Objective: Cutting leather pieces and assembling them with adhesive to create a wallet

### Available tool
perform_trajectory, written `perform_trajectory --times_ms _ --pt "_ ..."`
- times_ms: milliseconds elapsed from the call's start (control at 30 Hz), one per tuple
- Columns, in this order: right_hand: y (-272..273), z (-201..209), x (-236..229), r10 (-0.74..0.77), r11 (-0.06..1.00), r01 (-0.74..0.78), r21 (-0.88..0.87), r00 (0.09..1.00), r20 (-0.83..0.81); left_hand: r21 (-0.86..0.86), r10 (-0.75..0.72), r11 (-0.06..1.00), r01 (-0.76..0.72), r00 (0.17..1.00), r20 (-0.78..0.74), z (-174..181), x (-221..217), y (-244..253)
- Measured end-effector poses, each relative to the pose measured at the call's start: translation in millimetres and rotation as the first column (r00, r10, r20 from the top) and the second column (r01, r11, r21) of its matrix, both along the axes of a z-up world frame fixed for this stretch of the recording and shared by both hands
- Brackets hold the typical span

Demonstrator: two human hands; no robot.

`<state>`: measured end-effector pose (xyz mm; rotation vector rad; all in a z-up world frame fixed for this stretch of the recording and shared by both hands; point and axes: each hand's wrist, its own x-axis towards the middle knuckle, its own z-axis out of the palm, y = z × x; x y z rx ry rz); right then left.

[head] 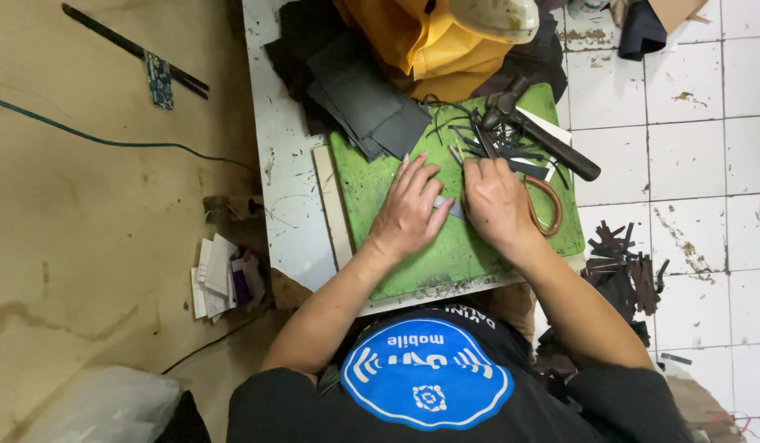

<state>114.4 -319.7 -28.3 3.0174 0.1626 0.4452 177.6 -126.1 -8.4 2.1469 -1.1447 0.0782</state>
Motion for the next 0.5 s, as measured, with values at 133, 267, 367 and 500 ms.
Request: perform_trajectory --times_ms 133,267,367,500 --pt "5 4 -11 0.049 0.919 0.028 0.394 0.982 -0.184 0.034 -0.003 0.999 0.002 1.0 0.029 -1 0 -2" --pt "12 58 -24 0.02 0.641 0.1 0.761 0.989 -0.147 0.1 0.007 0.995 -0.004 1.0 -0.027 -3 -2 -2" --pt "15 101 -27 0.03 0.307 0.085 0.948 0.995 -0.099 0.124 0.004 0.992 -0.009 0.999 0.043 0 -4 0" --pt "1 114 -33 -0.024 -0.031 0.005 0.999 1.0 -0.006 0.115 0.011 0.993 -0.025 0.992 0.122 -9 -7 -1"
